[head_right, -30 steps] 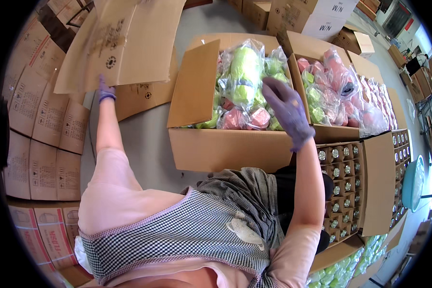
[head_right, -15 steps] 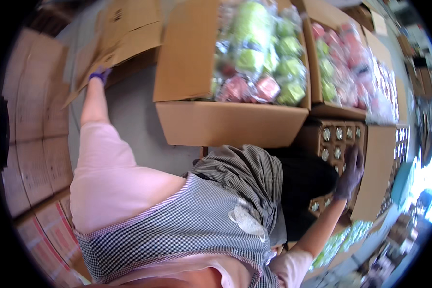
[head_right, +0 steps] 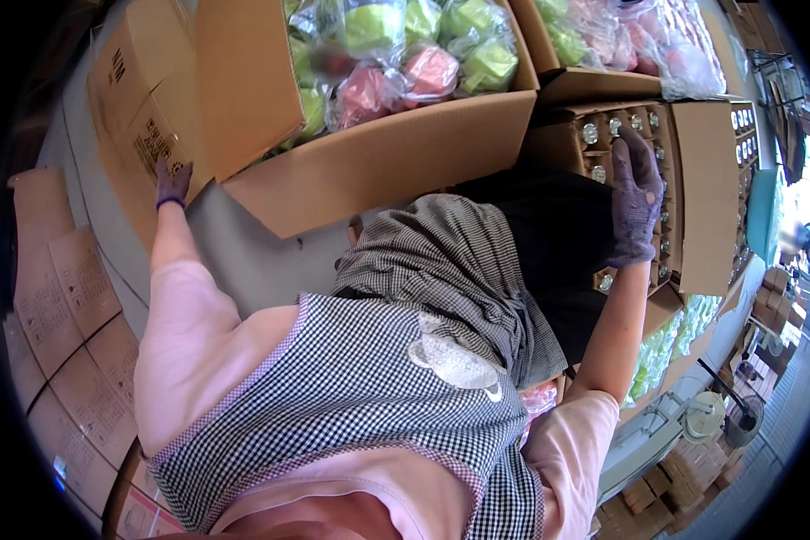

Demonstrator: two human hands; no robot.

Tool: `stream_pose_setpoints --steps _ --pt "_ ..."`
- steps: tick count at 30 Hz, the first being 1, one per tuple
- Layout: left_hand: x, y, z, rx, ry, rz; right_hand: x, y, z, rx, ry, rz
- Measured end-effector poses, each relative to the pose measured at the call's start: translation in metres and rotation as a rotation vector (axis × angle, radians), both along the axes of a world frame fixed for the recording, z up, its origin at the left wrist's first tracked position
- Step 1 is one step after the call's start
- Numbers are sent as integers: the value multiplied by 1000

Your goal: The person sits on the floor in a warehouse and places white plastic rings onto the tops of small jars arranged in a cardboard box. They handle the rings and jars by hand, working through the grid of jars in the box.

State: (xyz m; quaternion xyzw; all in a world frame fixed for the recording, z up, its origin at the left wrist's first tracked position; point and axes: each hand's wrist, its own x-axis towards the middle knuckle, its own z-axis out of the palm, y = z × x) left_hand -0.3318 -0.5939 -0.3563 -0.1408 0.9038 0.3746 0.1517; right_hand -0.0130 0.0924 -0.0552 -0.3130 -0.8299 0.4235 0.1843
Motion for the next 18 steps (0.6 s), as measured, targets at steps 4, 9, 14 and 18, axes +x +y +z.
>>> stream_pose_setpoints --steps 4,9,14,18 --pt "-15 -32 -34 889 -308 791 -29 -51 -10 -151 94 75" --pt "28 26 -56 696 -266 762 -45 -94 -78 -1039 -81 -30" --pt "28 72 -29 869 -274 777 -130 -155 -218 -1383 36 -468" --pt "-14 107 40 881 -189 766 -151 -174 -220 -1374 153 -289"
